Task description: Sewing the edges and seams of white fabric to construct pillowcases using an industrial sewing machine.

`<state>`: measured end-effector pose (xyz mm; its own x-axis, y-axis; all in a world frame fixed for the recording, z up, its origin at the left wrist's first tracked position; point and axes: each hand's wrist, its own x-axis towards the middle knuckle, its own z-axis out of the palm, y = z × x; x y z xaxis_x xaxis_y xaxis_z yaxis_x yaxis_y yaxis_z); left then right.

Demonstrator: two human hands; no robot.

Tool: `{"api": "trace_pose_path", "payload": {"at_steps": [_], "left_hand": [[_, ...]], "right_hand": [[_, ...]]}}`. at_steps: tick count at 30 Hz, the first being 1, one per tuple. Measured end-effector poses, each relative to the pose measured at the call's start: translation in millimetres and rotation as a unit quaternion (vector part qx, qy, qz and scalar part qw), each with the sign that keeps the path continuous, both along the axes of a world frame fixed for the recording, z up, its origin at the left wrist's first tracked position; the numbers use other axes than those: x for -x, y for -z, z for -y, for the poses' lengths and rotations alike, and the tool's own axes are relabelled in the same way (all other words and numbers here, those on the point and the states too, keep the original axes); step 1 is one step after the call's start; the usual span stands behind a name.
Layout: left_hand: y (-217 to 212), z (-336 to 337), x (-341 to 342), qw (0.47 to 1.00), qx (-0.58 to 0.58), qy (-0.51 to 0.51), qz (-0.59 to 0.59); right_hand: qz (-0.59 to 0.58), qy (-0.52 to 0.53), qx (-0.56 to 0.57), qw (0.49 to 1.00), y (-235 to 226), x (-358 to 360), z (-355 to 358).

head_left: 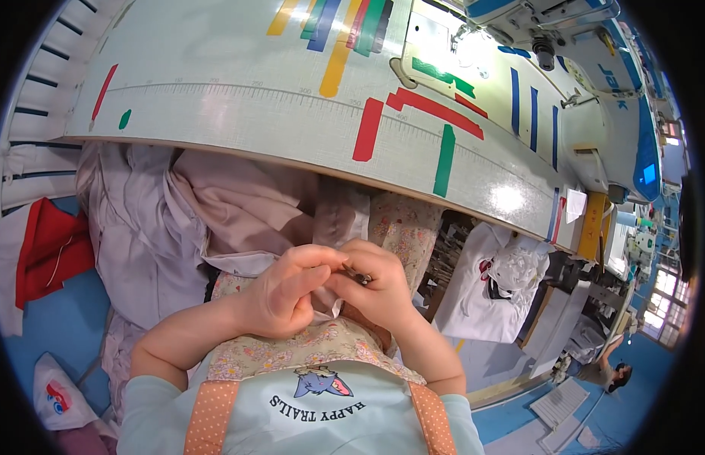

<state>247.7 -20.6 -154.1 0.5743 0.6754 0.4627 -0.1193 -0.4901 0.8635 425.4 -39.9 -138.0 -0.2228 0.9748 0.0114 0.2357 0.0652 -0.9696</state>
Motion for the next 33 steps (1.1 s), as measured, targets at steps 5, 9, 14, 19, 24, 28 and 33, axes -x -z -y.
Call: {"api": "trace_pose_path", "payload": {"at_steps": [5,9,14,19,24,28,33], "left_hand": [[4,2,7,0.999,0.027,0.009,-0.019],[6,4,10,0.992,0.123,0.011,0.006],[10,3,16,0.976,0.196,0.083,0.043],[8,-1,12,0.957,0.228,0.130,0.123],[-1,-8,14,0.941,0.267,0.162,0.131],[-4,-5,21,0.919,0.330,0.160,0.145],[-20,-8,24,0.943,0.317,-0.026,-0.100]], "right_hand": [[-0.013,-0.002,0.021,1.000,2,3,3],[-0.062,0.061,0.054,0.995,3,-2,6],[-0.178,0.144,0.132,0.964,4,-9,7],[-0.233,0.053,0.158,0.958,-5,2,-7],[-0.210,-0.116,0.158,0.958,11,1,-19],[-0.144,-0.141,0.214,0.956,10,-7,-18],[-0.031,-0.033,0.002,0.999,-7,-7,-8]]}}
